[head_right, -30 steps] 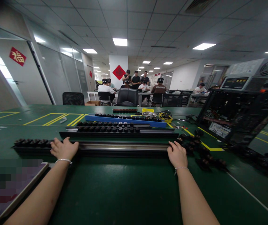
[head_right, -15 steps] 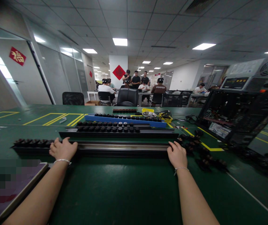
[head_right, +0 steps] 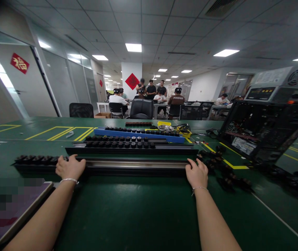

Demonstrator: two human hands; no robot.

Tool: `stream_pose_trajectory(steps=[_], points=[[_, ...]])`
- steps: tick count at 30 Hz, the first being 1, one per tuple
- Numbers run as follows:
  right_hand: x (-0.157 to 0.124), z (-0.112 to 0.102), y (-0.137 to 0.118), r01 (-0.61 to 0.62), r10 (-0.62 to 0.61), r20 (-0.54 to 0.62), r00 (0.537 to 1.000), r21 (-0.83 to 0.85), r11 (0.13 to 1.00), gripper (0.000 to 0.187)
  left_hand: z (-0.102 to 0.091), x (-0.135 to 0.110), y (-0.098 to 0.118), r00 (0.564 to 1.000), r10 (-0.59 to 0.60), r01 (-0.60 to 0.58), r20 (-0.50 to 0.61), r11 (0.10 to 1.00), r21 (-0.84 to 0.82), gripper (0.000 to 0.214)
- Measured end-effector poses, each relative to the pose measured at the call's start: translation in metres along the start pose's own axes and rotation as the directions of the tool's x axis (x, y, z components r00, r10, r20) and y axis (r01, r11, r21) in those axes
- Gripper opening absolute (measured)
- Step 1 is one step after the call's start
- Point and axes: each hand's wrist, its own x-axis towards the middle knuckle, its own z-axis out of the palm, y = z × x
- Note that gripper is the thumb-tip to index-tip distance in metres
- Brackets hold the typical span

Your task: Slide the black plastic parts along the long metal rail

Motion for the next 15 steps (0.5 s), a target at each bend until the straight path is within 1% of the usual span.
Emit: stream_pose_trajectory(steps=[2, 5, 7, 10, 12, 15], points=[[0.0003, 0.0006, 0.0003, -0.003, 0.003, 0.004, 1.000, 0.008, 1.000, 0.046, -0.0005, 0.0001, -0.0002, 1.000, 0.007, -0.007, 0.007, 1.000, -0.002, 0.048], [0.0011, 0.0011, -0.0002, -0.003, 0.002, 0.017, 1.000, 0.018, 1.000, 0.046, -0.0007, -0.0002, -0.0007, 1.000, 0.017, -0.017, -0.012, 1.000, -0.005, 0.047], [0.0011, 0.0011, -0.0009, -0.004, 0.004, 0.004, 1.000, 0.035, 0.999, 0.047, -0.0008, -0.0006, -0.0007, 1.000, 0.009, -0.010, -0.022, 1.000, -0.012, 0.046], [0.0002, 0.0004, -0.0016, -0.069, 0.072, -0.024, 0.997, 0.116, 0.991, 0.048, -0.0009, -0.0010, -0.0004, 1.000, -0.006, 0.006, -0.023, 1.000, -0.020, 0.046], [-0.0005, -0.0010, -0.0017, -0.113, 0.118, -0.019, 0.993, 0.184, 0.976, 0.050, -0.0014, -0.0010, -0.0002, 1.000, -0.018, 0.018, -0.017, 1.000, -0.024, 0.047], [-0.0009, -0.0052, -0.0021, -0.126, 0.127, 0.012, 0.992, 0.226, 0.966, 0.049, -0.0032, -0.0012, 0.0007, 0.999, -0.032, 0.032, -0.004, 0.999, -0.030, 0.047]])
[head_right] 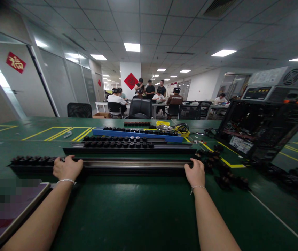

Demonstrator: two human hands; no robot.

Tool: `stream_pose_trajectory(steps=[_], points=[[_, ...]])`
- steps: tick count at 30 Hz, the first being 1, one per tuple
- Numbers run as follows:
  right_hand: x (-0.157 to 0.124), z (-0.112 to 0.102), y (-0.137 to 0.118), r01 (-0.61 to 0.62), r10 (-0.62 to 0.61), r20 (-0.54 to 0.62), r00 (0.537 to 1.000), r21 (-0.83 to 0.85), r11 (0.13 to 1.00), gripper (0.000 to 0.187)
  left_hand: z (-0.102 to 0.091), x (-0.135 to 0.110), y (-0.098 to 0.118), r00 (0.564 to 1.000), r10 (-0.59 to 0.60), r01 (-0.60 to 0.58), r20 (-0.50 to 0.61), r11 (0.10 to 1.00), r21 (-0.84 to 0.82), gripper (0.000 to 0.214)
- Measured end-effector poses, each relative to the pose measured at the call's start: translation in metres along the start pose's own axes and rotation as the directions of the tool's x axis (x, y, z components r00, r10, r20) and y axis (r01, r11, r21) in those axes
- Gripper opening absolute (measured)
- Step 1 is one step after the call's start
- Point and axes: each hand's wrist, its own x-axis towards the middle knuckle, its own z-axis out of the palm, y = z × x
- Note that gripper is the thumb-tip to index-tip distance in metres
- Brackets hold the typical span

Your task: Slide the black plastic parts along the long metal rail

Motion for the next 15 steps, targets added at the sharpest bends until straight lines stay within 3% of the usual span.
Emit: stream_pose_trajectory(steps=[8, 15], points=[[0.005, -0.009, 0.003, -0.055, 0.051, 0.037, 0.998, 0.107, 0.993, 0.053, -0.006, -0.003, 0.004, 1.000, -0.005, 0.005, 0.016, 0.999, -0.038, 0.043], [0.019, -0.008, 0.028, -0.270, 0.272, 0.027, 0.962, 0.234, 0.934, 0.052, -0.005, -0.001, 0.001, 1.000, -0.008, 0.009, 0.016, 0.998, -0.064, 0.041]])
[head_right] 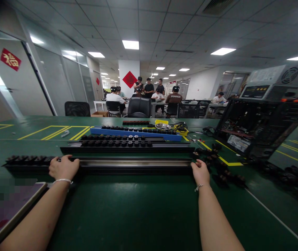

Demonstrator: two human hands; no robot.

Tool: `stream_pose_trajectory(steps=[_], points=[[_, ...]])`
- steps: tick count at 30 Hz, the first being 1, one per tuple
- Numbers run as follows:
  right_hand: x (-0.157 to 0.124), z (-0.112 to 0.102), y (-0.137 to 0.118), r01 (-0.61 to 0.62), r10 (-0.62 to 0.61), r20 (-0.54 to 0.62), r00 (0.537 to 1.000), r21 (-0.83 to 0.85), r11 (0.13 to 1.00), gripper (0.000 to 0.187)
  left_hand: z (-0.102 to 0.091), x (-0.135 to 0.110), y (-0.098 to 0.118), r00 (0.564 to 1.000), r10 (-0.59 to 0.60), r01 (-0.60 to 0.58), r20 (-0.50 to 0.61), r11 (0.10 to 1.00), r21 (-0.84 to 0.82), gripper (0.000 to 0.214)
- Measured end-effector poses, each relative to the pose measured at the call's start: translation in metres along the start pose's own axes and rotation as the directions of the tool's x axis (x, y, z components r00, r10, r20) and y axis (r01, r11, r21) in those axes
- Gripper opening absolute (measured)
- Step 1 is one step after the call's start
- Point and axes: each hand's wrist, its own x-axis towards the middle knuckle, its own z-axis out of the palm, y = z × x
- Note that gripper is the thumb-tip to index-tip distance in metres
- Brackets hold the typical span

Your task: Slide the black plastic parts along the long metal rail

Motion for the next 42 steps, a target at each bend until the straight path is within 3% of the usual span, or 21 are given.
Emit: stream_pose_trajectory(steps=[11, 19, 23, 25, 28, 31, 36, 42], points=[[0.005, -0.011, 0.001, -0.031, 0.033, 0.040, 0.999, -0.041, 0.999, 0.044, 0.007, 0.004, -0.006, 1.000, 0.001, -0.001, -0.003, 1.000, 0.011, 0.038], [-0.006, -0.004, -0.001, 0.144, -0.144, 0.121, 0.982, 0.011, 0.990, 0.049, 0.008, 0.005, -0.007, 0.999, 0.041, -0.041, 0.010, 0.999, 0.035, 0.037], [-0.005, -0.001, 0.001, 0.176, -0.166, 0.113, 0.980, -0.085, 0.981, 0.049, 0.006, 0.006, -0.006, 0.997, 0.059, -0.060, 0.039, 0.997, 0.044, 0.033], [-0.007, 0.000, -0.001, 0.239, -0.230, 0.069, 0.971, -0.177, 0.955, 0.048, 0.004, 0.006, -0.005, 0.996, 0.068, -0.071, 0.056, 0.996, 0.046, 0.031], [-0.014, 0.002, -0.007, 0.374, -0.395, 0.000, 0.919, -0.326, 0.869, 0.048, 0.000, 0.005, -0.003, 0.994, 0.076, -0.081, 0.079, 0.995, 0.060, 0.030], [-0.025, 0.006, -0.016, 0.464, -0.495, 0.039, 0.868, -0.421, 0.779, 0.048, -0.003, 0.003, -0.001, 0.993, 0.076, -0.083, 0.096, 0.994, 0.073, 0.033], [-0.038, 0.010, -0.026, 0.516, -0.515, 0.145, 0.845, -0.473, 0.714, 0.045, -0.003, 0.001, 0.001, 0.996, 0.076, -0.080, 0.057, 0.995, 0.065, 0.052], [-0.035, 0.009, -0.027, 0.530, -0.516, 0.173, 0.839, -0.472, 0.704, 0.045, -0.002, 0.002, 0.000, 0.993, 0.099, -0.100, 0.061, 0.995, 0.022, 0.048]])
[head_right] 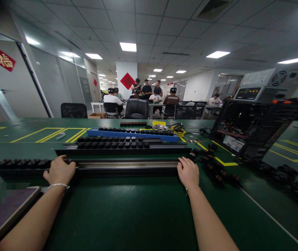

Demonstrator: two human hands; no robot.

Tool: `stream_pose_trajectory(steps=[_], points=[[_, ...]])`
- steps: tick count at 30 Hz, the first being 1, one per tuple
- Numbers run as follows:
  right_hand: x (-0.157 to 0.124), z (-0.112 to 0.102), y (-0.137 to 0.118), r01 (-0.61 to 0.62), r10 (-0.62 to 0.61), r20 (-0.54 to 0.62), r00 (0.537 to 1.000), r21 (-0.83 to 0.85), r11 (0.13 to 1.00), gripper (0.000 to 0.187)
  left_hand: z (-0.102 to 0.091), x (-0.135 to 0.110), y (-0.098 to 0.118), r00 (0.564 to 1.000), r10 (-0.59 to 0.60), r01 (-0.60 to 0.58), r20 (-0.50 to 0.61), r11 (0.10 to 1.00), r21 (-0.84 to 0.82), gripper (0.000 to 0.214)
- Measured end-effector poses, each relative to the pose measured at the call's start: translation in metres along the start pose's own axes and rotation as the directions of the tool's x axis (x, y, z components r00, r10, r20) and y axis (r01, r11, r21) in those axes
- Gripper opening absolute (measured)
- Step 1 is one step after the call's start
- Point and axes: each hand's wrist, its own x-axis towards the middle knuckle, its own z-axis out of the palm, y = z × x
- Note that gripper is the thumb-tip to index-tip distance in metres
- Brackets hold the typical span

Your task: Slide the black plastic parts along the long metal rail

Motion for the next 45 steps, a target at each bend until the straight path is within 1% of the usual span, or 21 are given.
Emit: stream_pose_trajectory(steps=[8, 18, 28, 45], points=[[0.000, -0.001, -0.001, 0.017, -0.017, -0.019, 1.000, 0.024, 1.000, 0.045, 0.002, -0.004, 0.002, 0.999, 0.034, -0.035, -0.026, 0.998, -0.045, 0.043], [0.000, -0.001, -0.001, -0.002, 0.002, -0.010, 1.000, 0.031, 1.000, 0.045, 0.005, -0.002, 0.002, 0.995, 0.094, -0.093, -0.036, 0.996, 0.008, 0.044], [0.000, 0.002, -0.001, 0.008, -0.006, -0.035, 0.999, 0.037, 0.999, 0.043, 0.008, -0.004, 0.005, 0.992, 0.124, -0.124, 0.002, 0.992, -0.029, 0.046], [0.001, 0.000, -0.001, 0.009, -0.008, -0.029, 1.000, 0.045, 0.999, 0.043, 0.012, -0.015, 0.017, 0.978, 0.202, -0.199, 0.055, 0.979, -0.054, 0.045]])
